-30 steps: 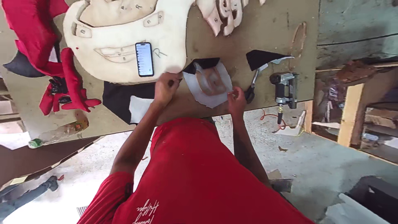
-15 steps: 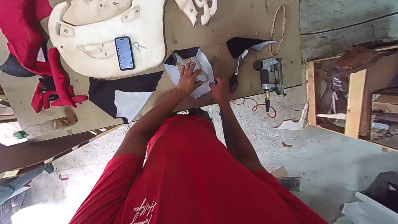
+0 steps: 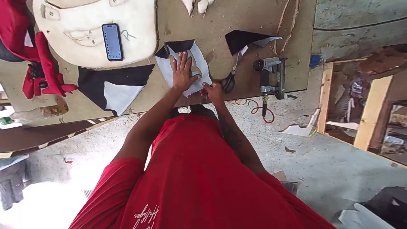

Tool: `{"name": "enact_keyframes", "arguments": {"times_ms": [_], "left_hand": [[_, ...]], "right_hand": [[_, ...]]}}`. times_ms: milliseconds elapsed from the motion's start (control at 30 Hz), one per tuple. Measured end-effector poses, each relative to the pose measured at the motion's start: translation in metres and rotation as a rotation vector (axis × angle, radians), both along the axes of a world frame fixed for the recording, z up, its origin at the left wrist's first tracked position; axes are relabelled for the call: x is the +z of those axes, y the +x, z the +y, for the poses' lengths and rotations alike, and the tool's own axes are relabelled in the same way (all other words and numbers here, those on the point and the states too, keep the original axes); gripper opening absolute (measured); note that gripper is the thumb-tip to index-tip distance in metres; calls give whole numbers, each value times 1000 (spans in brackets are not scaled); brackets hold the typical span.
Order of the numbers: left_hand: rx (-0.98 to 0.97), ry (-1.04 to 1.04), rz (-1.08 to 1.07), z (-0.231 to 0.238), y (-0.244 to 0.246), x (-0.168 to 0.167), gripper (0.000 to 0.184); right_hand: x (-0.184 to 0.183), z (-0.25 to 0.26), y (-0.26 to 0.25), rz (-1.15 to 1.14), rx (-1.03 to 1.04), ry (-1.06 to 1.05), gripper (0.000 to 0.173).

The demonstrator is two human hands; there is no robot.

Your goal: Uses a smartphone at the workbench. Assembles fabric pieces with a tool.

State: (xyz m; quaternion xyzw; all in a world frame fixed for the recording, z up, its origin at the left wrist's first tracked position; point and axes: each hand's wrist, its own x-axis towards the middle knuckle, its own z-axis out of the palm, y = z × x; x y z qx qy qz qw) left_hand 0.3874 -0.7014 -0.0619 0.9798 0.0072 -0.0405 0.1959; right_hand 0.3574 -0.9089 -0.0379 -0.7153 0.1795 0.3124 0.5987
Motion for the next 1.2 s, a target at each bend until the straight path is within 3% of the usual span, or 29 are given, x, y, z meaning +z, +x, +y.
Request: {"name": "enact_keyframes", "arguments": {"times_ms": [100,233,400,567,700,767,833,900,1000,1100,1200], "left_hand": [[4,4,10,2,1,1,104],[-4,-9,16,-1,2,1,103],[-65,-119,49,9,1,3,79],[-76,-71,38,8,-1,7,117],[-45,8,25,1,-2,2,108],[-42,3,47,1,-2,4,100],[-36,-4,47,3,0,3,94],[-28,-9,58,4,1,2,93],[-4,-33,72,3,2,1,94],[21,-64,58,3,6,3,95],[26,-76,57,5,2,2,97]], "right_hand": [[4,-2,7,1,60,70,32],[37,-6,20,-7,280,9,34],[68,2,43,90,424,-58,29],[20,34,101,66,663,-209,28],[21,45,115,15,778,-281,27],[26,30,107,-109,699,-188,27],[38,-3,97,-284,468,-196,33],[48,-56,84,-451,266,-425,37],[55,-135,65,-447,211,-866,51],[49,-156,58,-463,189,-1026,67],[45,-163,55,-480,115,-1156,68]]}}
